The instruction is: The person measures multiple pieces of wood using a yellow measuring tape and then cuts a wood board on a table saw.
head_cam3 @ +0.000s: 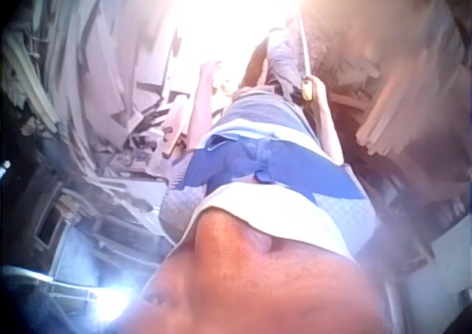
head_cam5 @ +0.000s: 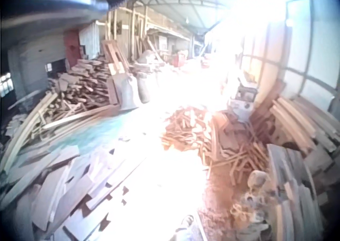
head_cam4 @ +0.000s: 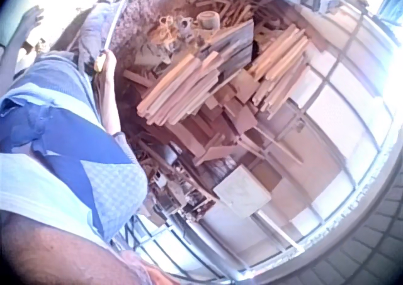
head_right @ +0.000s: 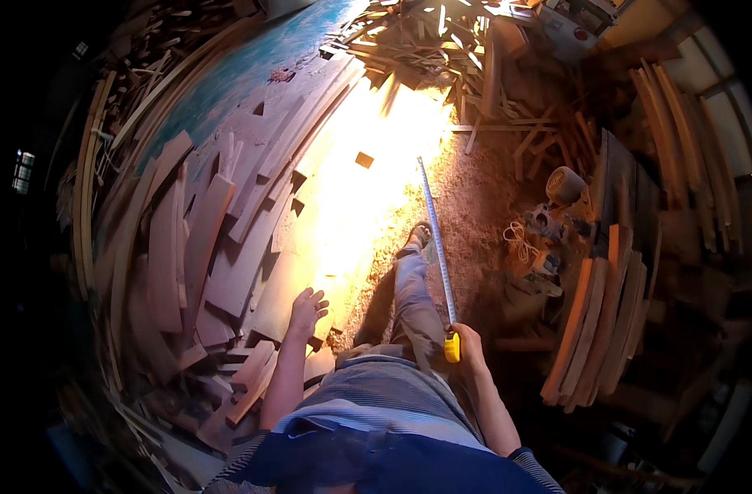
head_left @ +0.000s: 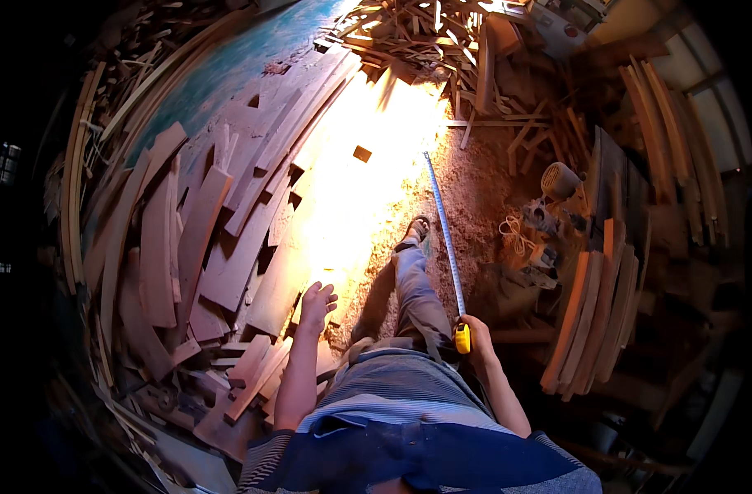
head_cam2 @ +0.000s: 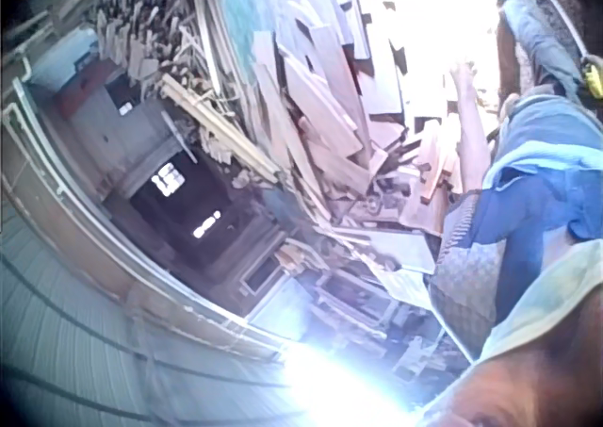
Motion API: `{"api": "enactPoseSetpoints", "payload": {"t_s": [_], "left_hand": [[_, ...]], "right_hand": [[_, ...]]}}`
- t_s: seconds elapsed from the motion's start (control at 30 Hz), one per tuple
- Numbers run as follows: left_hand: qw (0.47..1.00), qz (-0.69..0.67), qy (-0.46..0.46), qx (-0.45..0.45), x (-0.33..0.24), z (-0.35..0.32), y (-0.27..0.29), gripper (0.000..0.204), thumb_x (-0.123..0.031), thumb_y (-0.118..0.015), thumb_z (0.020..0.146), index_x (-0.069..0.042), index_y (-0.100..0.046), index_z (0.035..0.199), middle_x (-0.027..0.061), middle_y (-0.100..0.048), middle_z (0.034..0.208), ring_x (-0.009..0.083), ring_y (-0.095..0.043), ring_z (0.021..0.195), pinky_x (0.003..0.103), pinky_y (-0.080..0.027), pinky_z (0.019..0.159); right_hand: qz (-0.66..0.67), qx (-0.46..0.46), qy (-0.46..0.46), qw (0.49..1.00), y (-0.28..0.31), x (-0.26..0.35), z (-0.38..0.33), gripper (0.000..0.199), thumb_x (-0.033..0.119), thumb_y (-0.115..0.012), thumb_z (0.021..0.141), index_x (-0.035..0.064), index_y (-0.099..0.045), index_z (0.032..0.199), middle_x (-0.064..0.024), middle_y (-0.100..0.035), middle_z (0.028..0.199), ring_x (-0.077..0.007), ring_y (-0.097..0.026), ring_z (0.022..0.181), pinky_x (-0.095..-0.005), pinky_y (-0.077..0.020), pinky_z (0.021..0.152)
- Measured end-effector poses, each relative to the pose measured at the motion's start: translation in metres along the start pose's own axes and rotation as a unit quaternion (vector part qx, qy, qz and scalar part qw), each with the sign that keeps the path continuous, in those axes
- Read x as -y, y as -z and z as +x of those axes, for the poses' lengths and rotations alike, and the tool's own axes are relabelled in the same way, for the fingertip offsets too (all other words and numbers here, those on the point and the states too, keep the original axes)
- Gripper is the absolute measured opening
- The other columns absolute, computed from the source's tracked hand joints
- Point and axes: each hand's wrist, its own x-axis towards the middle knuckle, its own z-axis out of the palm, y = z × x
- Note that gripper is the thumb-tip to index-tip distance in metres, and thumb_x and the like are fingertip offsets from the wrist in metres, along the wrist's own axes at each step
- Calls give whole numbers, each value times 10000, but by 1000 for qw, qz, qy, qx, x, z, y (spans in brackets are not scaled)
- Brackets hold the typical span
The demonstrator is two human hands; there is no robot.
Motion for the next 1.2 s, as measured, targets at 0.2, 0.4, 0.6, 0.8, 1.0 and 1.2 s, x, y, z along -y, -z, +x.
{"api": "enactPoseSetpoints", "payload": {"t_s": [0.2,0.4,0.6,0.8,1.0,1.2], "left_hand": [[995,39,6,-95,-45,71,-25,705,-180,-684,935,82,-336,1490,94,-609,1119,162,-624,889,298,-537,709],[983,109,36,-143,-80,149,-9,435,-210,-689,906,19,-525,1237,43,-616,1009,137,-611,860,294,-522,682],[981,139,-18,-134,-174,247,-55,246,-262,-706,907,-107,-515,899,-4,-583,939,105,-570,874,319,-493,753],[973,190,-26,-128,-202,443,-55,212,-271,-728,921,-120,-580,905,-32,-541,799,76,-518,729,273,-442,672],[985,145,-5,-92,-176,646,3,251,-250,-759,903,-138,-535,902,-36,-485,772,90,-489,693,326,-467,756],[977,2,10,-211,-138,784,88,428,-207,-783,864,17,-592,1175,95,-538,983,200,-511,793,362,-494,793]], "right_hand": [[26,-8,-57,998,-50,92,157,218,269,-594,923,57,-631,887,-61,-595,672,-207,-592,537,-331,-516,503],[22,-16,-31,999,-132,202,228,172,217,-596,918,51,-628,887,-71,-601,706,-209,-604,548,-344,-525,519],[-67,-57,8,996,-151,218,292,190,218,-584,937,39,-634,901,-67,-598,711,-197,-610,551,-337,-524,513],[-50,-74,21,996,-165,214,352,212,170,-570,979,2,-678,908,-26,-612,764,-108,-580,640,-264,-476,589],[-58,-74,168,981,-175,219,455,254,236,-526,1014,14,-628,944,-68,-621,743,-140,-603,590,-262,-498,546],[37,-55,266,962,-222,228,521,292,278,-534,1002,7,-641,997,-78,-625,772,-148,-610,608,-276,-514,564]]}}
